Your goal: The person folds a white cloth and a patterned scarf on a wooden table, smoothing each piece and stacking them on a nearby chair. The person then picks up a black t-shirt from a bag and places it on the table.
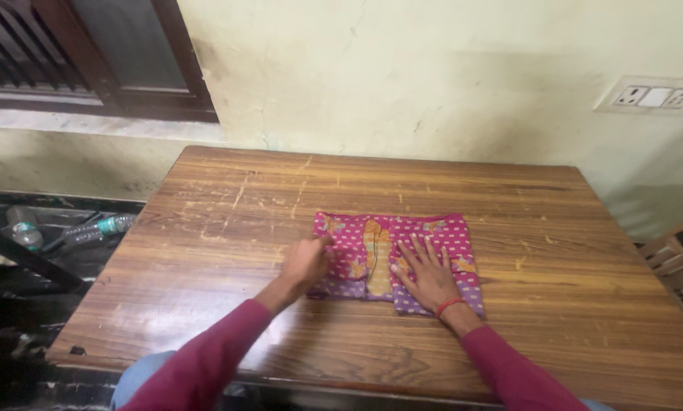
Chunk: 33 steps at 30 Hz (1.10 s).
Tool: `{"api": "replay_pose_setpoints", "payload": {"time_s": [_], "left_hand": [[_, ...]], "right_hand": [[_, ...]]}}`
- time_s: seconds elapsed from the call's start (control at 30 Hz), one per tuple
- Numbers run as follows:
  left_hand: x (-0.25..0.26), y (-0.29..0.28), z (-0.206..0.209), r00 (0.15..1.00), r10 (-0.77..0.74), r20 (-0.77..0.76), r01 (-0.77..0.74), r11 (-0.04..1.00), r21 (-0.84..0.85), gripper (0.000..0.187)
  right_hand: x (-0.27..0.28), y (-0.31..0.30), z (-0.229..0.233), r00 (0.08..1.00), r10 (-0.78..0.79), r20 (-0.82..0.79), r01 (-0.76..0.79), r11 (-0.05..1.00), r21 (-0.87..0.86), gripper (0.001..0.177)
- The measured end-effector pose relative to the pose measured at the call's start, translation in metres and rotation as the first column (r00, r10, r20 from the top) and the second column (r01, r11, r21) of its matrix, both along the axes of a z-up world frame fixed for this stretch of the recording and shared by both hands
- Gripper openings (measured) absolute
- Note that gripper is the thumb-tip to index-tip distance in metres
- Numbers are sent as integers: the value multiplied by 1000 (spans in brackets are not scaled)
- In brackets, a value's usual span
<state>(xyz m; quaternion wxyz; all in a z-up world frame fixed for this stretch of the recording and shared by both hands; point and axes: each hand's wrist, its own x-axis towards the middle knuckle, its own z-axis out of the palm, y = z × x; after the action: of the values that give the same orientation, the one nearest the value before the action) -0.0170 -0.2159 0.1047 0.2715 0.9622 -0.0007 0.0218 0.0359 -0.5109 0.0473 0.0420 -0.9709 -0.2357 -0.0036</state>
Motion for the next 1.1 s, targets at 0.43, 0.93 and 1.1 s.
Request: {"api": "replay_pose_setpoints", "payload": {"time_s": [0.43, 0.93, 1.1], "left_hand": [[-15, 40, -25, 969, -241, -53, 247, 932, 265, 89], [-1, 60, -30, 889, -278, -363, 402, 853, 333, 166], [10, 64, -37, 907, -282, -314, 362, 902, 235, 155]], "right_hand": [[-37, 48, 18, 949, 314, 20, -306, 906, 291, 70], [-48, 48, 31, 917, 398, 40, -400, 913, 80, 63], [-49, 55, 29, 889, 416, 190, -438, 894, 92, 69]]}}
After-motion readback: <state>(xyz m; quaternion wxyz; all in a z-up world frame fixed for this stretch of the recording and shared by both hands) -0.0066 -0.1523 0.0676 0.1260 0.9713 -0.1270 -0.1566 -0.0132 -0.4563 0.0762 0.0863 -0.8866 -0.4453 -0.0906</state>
